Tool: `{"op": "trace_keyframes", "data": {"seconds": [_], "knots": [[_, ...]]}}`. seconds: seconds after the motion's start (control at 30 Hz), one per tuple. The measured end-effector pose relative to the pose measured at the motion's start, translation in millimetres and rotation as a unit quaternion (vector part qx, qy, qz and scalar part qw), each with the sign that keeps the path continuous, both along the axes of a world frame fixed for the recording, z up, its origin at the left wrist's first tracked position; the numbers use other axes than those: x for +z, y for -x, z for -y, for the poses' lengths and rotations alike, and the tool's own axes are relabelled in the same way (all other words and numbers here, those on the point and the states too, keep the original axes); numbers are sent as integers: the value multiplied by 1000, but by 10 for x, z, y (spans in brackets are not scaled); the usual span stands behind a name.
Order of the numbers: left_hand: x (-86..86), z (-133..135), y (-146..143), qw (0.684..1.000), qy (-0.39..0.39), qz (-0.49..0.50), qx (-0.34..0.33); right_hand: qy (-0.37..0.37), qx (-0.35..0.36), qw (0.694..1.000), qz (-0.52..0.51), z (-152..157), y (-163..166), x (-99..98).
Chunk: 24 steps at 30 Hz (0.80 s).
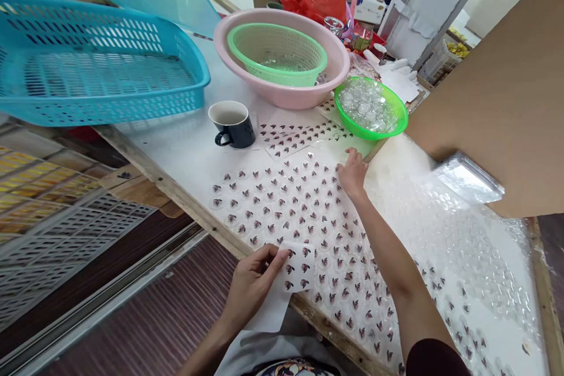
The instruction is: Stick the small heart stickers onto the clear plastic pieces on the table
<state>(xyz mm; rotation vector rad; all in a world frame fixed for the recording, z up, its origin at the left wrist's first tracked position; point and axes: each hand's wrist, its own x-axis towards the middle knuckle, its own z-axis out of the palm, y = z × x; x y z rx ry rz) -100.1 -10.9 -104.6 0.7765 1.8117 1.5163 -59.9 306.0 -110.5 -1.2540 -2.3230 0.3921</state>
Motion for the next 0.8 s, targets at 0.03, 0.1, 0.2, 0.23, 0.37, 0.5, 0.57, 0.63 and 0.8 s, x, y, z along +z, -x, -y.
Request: {"op": "trace_keyframes", "data": {"seconds": [0.03, 0.1, 0.2, 0.23, 0.37, 0.5, 0.57, 0.63, 0.8], "knots": [[1, 2, 0, 1000, -2, 1, -1, 21, -19, 999, -28, -60, -16, 19], [4, 6, 0, 1000, -5, 4, 0, 71, -55, 992, -85, -205, -42, 60], [10, 9, 2, 1000, -3, 2, -1, 144, -71, 980, -115, -412, -46, 95], [12, 8, 2, 1000, -1, 0, 0, 164, -65, 978, -111, -461, -37, 94], [18, 3, 2, 1000, 2, 3, -3, 221, -42, 971, -84, -546, 17, 44], [20, 1, 7, 1000, -2, 10, -5, 232, -38, 971, -54, -564, 65, 3], [18, 6, 11, 1000, -3, 13, -7, 223, -42, 973, -36, -569, 92, 1], [16, 12, 12, 1000, -3, 17, -7, 208, -46, 977, -18, -564, 126, 3], [-4, 2, -6, 1000, -1, 15, -5, 163, -54, 985, 17, -505, 220, 31]]}}
